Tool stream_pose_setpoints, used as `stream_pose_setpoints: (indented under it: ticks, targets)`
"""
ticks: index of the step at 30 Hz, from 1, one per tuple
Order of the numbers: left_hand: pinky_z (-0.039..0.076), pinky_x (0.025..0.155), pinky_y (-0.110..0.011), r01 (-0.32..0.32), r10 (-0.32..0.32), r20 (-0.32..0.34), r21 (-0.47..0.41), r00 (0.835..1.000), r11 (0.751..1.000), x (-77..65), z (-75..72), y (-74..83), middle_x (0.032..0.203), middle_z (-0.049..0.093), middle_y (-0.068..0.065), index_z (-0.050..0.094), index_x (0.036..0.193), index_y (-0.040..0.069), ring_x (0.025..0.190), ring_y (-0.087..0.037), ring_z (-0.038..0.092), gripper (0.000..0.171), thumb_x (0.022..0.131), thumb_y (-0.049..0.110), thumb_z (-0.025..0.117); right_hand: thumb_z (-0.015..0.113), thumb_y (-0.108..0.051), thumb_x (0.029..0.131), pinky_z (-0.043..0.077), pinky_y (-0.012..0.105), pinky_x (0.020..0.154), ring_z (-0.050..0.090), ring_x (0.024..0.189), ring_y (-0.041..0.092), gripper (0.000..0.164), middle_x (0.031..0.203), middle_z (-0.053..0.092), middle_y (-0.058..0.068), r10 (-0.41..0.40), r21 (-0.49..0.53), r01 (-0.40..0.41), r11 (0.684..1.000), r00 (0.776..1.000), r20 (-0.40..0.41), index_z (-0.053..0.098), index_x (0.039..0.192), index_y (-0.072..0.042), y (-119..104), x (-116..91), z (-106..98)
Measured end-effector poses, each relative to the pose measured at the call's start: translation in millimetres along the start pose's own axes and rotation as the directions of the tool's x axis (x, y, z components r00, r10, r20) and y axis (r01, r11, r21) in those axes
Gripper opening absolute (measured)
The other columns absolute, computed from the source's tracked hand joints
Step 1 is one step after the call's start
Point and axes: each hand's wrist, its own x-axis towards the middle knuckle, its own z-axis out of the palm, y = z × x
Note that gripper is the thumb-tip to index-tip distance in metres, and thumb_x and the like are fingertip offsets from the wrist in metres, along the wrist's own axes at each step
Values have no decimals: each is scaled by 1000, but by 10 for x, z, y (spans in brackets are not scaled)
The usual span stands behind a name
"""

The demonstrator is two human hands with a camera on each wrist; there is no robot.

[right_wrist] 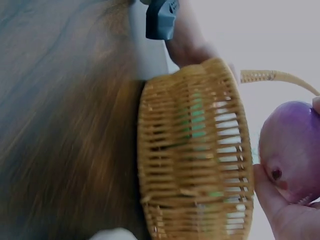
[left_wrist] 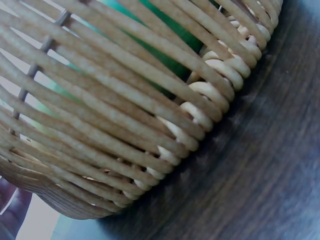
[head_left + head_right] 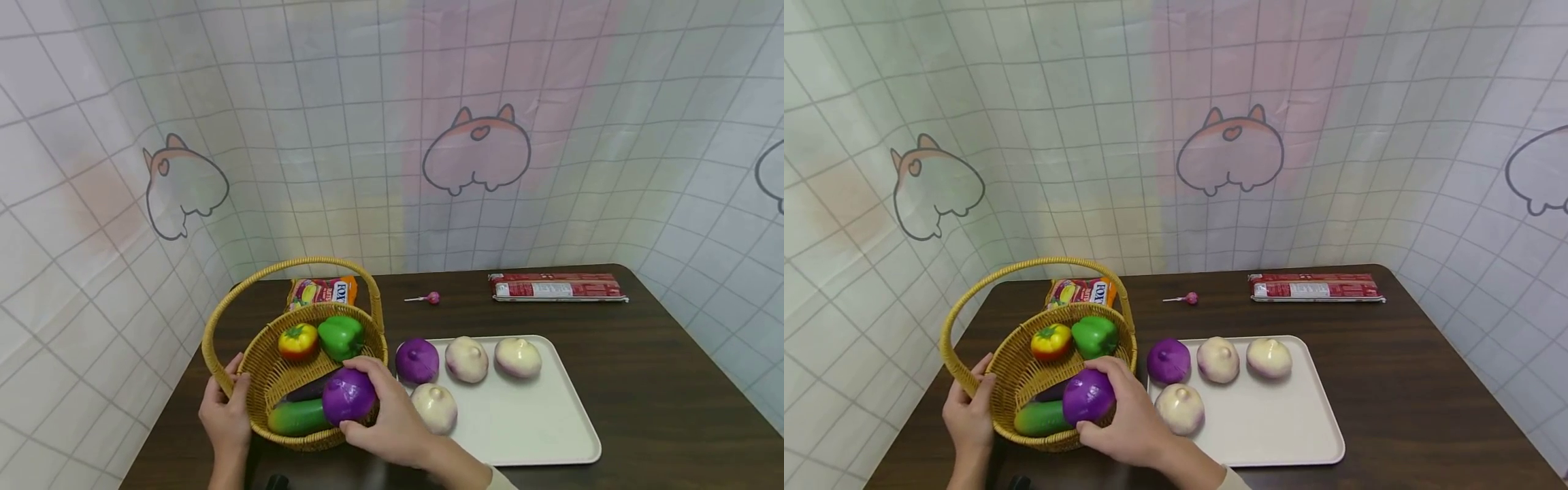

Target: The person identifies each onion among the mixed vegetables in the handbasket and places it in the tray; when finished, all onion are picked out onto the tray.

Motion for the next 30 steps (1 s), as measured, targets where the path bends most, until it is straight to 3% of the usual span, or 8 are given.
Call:
stream_pose_setpoints:
  ticks: [5,10,20,30]
  targets:
    - [47,72,-7,3,-3,-7,38,1000,999,44,-10,-175,124,64,-20,61,94,-12,97,1,63,14,93,2,64,80,-20,79,50,33,94,54,117,18,66,136,47,-3,25,56,-22,998,999,-45,45,135,-27,15,-35,-173]
    - [46,74,-7,8,-8,-13,36,1000,999,81,-17,-341,124,66,-14,62,96,-10,99,0,63,16,93,6,65,81,-21,80,51,31,92,56,116,22,62,134,48,0,100,128,-89,988,991,-83,47,133,-22,74,-98,-346]
    - [47,76,-9,2,-2,-10,9,1000,1000,85,-8,-339,124,66,-15,60,93,-9,101,0,63,15,93,5,65,83,-16,77,48,36,96,53,118,23,66,136,50,1,14,9,-12,1000,967,-255,49,134,-19,136,-274,-607]
    - [46,76,-8,12,-12,3,20,1000,1000,81,-23,-319,126,66,-11,61,96,-9,102,1,61,16,94,7,65,80,-3,78,50,27,92,55,115,18,67,136,48,8,-22,-13,19,1000,949,-313,47,136,-9,198,-486,-886]
